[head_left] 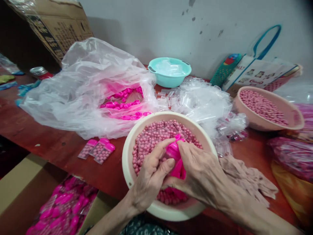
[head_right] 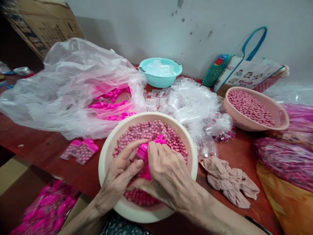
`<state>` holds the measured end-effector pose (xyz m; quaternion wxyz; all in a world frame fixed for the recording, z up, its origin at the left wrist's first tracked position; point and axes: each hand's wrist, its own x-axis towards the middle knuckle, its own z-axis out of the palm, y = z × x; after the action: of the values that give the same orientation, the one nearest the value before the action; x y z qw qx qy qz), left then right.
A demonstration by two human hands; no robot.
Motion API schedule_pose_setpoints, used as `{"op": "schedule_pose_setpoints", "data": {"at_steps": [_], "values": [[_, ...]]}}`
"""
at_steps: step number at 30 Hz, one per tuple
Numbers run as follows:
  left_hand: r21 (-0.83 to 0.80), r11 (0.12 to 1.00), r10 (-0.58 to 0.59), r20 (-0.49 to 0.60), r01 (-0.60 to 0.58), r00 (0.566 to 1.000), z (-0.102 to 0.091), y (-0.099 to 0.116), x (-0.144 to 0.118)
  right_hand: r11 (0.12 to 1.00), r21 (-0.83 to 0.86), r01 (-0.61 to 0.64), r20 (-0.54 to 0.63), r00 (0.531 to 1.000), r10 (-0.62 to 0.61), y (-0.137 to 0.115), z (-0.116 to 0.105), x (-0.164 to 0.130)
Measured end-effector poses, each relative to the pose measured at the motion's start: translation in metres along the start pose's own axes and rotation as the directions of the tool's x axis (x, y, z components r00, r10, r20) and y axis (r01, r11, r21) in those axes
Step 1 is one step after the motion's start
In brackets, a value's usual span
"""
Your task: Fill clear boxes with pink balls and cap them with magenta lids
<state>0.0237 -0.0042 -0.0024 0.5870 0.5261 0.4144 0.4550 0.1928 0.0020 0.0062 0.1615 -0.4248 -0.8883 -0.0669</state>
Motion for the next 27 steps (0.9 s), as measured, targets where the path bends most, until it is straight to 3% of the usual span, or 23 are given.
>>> {"op": "schedule_pose_setpoints", "data": {"at_steps": [3,7,11,15,19,21,27], "values": [[-0.015,0.998,-0.058,-0.017,0.057,0.998,-0.001,0.002,0.000,1.000,0.006,0.022,0.025,0.999,-0.022,-0.003,-0.005,0.012],[-0.051,0.995,-0.081,0.034,0.082,0.996,-0.002,0.004,-0.001,0.945,0.320,-0.063,-0.012,0.997,0.070,0.002,-0.020,0.017],[-0.067,0.990,-0.117,0.072,0.121,0.991,-0.003,0.003,-0.003,0.775,0.555,-0.302,0.159,0.953,0.257,0.007,-0.032,0.020],[-0.107,0.990,-0.088,0.035,0.091,0.996,-0.002,0.002,-0.002,0.651,0.617,-0.443,0.343,0.895,0.284,0.005,-0.033,0.025],[-0.154,0.983,-0.095,0.034,0.099,0.995,-0.002,0.004,0.002,0.685,0.625,-0.375,0.265,0.927,0.265,-0.002,-0.024,0.028],[-0.130,0.989,-0.069,0.052,0.075,0.996,-0.002,0.005,0.003,0.658,0.653,-0.375,0.234,0.926,0.296,-0.004,-0.021,0.028],[0.024,0.999,-0.039,0.025,0.038,0.999,0.001,-0.001,-0.004,0.369,0.800,-0.473,0.355,0.869,0.346,0.004,-0.026,0.030]]}}
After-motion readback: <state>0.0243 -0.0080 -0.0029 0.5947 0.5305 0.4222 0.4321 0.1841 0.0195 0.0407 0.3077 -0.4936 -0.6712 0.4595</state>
